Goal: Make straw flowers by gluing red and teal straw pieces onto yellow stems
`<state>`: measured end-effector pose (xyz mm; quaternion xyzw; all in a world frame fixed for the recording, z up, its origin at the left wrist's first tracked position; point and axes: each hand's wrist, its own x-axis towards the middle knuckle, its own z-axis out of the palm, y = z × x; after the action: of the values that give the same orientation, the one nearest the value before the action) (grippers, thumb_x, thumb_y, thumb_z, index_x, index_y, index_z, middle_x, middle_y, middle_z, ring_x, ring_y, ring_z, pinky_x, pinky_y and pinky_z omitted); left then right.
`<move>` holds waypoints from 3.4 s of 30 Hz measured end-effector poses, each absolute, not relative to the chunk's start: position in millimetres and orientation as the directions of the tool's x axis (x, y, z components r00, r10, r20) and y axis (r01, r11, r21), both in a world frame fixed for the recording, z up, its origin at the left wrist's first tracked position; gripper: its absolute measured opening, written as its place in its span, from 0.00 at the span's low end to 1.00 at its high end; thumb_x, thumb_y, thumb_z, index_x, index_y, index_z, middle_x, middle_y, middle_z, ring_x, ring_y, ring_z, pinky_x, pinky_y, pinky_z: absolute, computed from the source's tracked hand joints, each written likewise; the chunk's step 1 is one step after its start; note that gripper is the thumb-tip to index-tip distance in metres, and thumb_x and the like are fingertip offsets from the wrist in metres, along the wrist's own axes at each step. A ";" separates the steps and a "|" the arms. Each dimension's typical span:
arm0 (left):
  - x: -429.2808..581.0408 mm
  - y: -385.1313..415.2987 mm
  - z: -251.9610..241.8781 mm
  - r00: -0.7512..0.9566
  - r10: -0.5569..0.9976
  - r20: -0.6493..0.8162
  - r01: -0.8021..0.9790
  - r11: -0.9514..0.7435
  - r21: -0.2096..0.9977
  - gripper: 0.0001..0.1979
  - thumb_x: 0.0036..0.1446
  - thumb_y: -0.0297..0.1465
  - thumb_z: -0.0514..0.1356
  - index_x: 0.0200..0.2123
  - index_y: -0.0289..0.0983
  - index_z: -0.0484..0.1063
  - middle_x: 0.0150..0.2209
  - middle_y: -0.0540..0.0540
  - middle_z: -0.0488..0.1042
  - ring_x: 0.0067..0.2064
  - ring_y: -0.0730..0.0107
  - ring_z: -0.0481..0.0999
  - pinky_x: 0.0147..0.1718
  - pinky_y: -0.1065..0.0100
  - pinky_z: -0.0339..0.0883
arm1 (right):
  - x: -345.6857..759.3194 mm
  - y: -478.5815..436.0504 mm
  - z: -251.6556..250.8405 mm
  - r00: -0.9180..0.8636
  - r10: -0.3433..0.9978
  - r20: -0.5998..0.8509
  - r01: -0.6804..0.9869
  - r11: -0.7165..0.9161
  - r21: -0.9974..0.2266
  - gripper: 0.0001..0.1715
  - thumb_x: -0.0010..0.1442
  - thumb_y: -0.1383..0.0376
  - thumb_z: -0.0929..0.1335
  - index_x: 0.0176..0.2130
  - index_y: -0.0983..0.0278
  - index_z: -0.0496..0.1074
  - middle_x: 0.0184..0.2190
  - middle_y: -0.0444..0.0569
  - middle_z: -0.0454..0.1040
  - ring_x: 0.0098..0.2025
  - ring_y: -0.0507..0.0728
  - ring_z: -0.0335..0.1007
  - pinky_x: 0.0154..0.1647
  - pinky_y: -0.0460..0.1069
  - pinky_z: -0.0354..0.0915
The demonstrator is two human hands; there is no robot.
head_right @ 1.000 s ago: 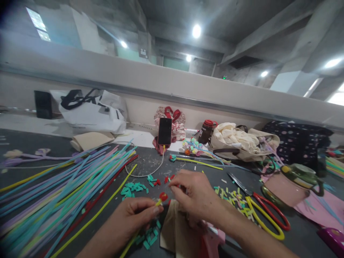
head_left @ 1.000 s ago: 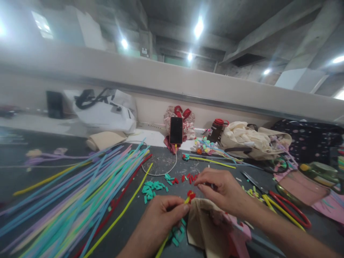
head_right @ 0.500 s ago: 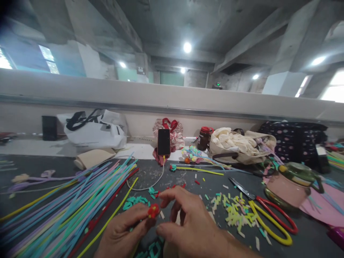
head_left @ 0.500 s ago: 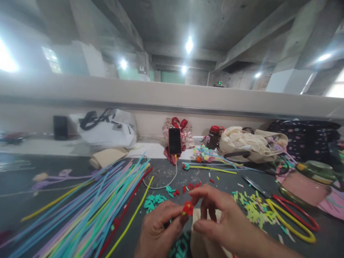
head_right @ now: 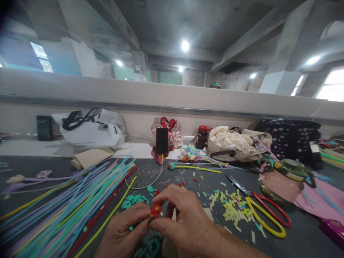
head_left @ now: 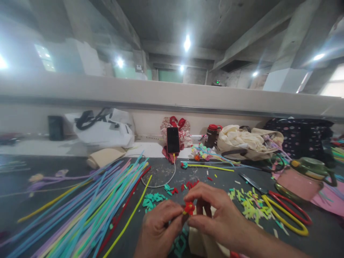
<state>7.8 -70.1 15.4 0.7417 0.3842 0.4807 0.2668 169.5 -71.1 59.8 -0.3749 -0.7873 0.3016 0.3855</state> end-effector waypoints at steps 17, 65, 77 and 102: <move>7.3 -72.2 14.2 0.260 0.826 0.500 0.362 -0.563 0.743 0.09 0.50 0.28 0.55 0.28 0.40 0.76 0.24 0.49 0.74 0.28 0.72 0.72 0.27 0.74 0.64 | 171.0 -70.1 57.6 -0.431 0.813 0.392 0.372 0.556 -0.743 0.09 0.48 0.74 0.67 0.32 0.64 0.70 0.27 0.42 0.69 0.28 0.48 0.63 0.29 0.42 0.61; -4.3 -71.7 0.7 0.378 0.524 0.763 0.675 -0.720 0.160 0.15 0.51 0.27 0.57 0.44 0.39 0.70 0.26 0.48 0.72 0.27 0.71 0.70 0.25 0.73 0.63 | 166.7 -69.7 47.7 -0.295 0.953 0.072 0.274 0.157 -0.949 0.22 0.40 0.77 0.67 0.38 0.62 0.66 0.30 0.40 0.68 0.25 0.47 0.61 0.24 0.42 0.57; -1.6 -74.4 5.4 0.354 0.526 0.774 0.756 -0.648 0.095 0.12 0.55 0.28 0.52 0.41 0.39 0.71 0.24 0.49 0.71 0.27 0.71 0.69 0.26 0.71 0.62 | 165.3 -69.8 41.4 -0.233 0.951 0.205 0.314 0.273 -0.909 0.11 0.44 0.73 0.68 0.31 0.63 0.68 0.25 0.40 0.67 0.26 0.48 0.63 0.24 0.42 0.58; -2.3 -70.7 -1.2 0.364 0.561 0.743 0.735 -0.663 0.140 0.12 0.53 0.28 0.55 0.41 0.38 0.71 0.24 0.49 0.71 0.27 0.70 0.70 0.25 0.71 0.63 | 166.4 -65.2 41.8 -0.277 0.922 0.272 0.363 0.363 -0.858 0.07 0.46 0.71 0.67 0.30 0.63 0.70 0.26 0.42 0.68 0.27 0.49 0.65 0.27 0.43 0.62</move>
<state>-2.3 -70.7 -1.2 0.8188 0.3958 0.4014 -0.1084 166.4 -65.2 41.8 -0.4460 -0.7201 0.3461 0.4034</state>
